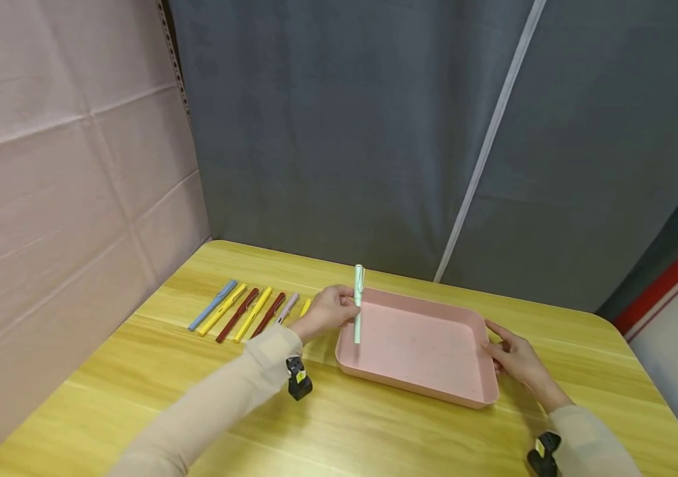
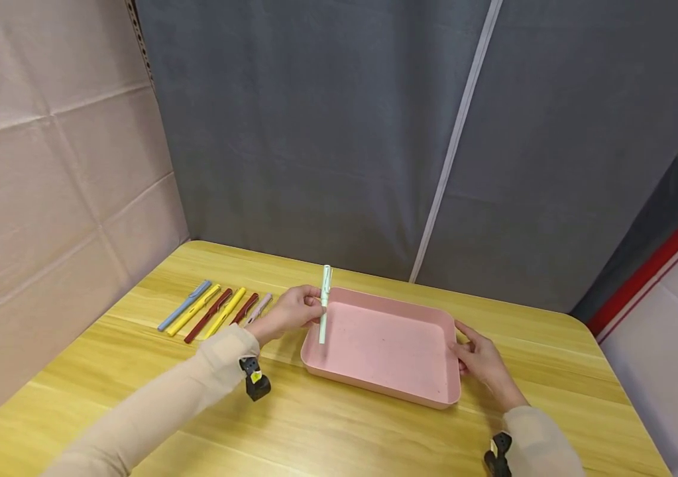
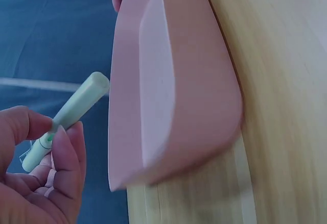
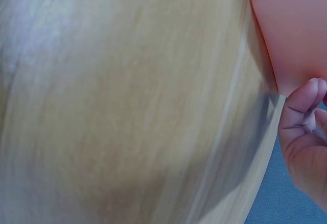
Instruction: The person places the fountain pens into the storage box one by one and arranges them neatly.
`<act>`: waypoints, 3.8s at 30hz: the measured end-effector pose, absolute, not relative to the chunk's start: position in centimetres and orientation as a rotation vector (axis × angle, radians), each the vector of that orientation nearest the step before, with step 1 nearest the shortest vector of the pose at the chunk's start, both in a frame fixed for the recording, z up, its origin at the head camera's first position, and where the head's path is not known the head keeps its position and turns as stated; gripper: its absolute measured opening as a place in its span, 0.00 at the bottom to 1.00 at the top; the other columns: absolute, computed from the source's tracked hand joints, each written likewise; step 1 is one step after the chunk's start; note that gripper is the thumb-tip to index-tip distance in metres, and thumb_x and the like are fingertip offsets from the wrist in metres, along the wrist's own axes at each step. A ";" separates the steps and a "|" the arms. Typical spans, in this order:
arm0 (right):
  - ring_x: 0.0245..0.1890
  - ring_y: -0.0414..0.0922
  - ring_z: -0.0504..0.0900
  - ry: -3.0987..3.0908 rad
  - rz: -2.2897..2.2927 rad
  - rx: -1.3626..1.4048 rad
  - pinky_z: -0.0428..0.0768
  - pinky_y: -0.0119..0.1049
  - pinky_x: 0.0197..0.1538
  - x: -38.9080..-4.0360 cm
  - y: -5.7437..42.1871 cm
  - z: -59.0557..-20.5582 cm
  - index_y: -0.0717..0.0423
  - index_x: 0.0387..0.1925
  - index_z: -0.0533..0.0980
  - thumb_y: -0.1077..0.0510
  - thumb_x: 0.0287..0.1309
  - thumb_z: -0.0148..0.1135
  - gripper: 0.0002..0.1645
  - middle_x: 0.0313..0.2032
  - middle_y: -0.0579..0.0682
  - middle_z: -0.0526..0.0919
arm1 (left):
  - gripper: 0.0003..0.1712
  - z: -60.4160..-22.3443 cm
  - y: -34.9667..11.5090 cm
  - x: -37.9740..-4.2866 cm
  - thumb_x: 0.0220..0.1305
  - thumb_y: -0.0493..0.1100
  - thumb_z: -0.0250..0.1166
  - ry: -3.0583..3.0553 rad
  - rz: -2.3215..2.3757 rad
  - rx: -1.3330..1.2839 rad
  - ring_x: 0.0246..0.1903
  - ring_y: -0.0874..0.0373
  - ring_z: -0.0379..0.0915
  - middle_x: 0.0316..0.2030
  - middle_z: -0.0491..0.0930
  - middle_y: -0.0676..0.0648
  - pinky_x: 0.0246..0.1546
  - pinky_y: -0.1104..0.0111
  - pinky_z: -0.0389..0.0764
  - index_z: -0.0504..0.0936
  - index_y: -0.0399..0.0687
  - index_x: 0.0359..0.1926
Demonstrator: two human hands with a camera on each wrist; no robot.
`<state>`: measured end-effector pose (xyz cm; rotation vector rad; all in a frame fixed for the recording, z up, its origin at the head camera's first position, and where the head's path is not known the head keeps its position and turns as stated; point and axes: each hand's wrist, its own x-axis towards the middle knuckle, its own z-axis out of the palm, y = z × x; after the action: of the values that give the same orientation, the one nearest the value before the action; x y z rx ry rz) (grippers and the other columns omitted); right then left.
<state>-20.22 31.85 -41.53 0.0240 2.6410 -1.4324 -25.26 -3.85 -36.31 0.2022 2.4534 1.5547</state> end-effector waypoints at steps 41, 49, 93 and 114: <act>0.19 0.37 0.70 2.644 -1.487 0.043 0.74 0.28 0.23 -20.0 31.2 -41.9 0.66 0.70 0.50 0.62 0.67 0.50 0.35 0.22 0.49 0.70 | 0.11 -40.8 11.6 -21.8 0.55 0.34 0.66 2.225 1.614 0.090 0.14 0.60 0.66 0.20 0.75 0.50 0.12 0.75 0.67 0.78 0.44 0.41; 0.19 0.37 0.70 2.662 -1.444 0.079 0.73 0.28 0.23 -20.0 31.2 -42.0 0.64 0.71 0.50 0.60 0.68 0.50 0.35 0.22 0.48 0.70 | 0.10 -40.9 12.9 -21.5 0.54 0.34 0.67 2.213 1.621 0.013 0.15 0.61 0.67 0.22 0.76 0.50 0.14 0.74 0.68 0.78 0.44 0.39; 0.18 0.37 0.68 2.672 -1.462 0.018 0.71 0.29 0.22 -19.6 31.0 -41.5 0.61 0.71 0.50 0.59 0.69 0.48 0.34 0.21 0.48 0.68 | 0.13 -41.5 16.1 -21.4 0.49 0.46 0.72 2.549 1.226 0.125 0.23 0.61 0.66 0.23 0.73 0.53 0.26 0.72 0.71 0.78 0.47 0.32; 0.18 0.38 0.68 2.669 -1.468 0.018 0.72 0.29 0.22 -19.7 31.0 -41.7 0.61 0.71 0.50 0.59 0.69 0.48 0.34 0.22 0.49 0.69 | 0.21 -41.5 16.7 -20.6 0.51 0.53 0.70 2.684 1.043 0.221 0.22 0.61 0.65 0.23 0.71 0.52 0.24 0.72 0.69 0.75 0.46 0.38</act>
<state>-19.67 30.99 -41.75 0.0185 2.6686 -1.4678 -20.64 16.71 -41.47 0.2210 2.6838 1.0428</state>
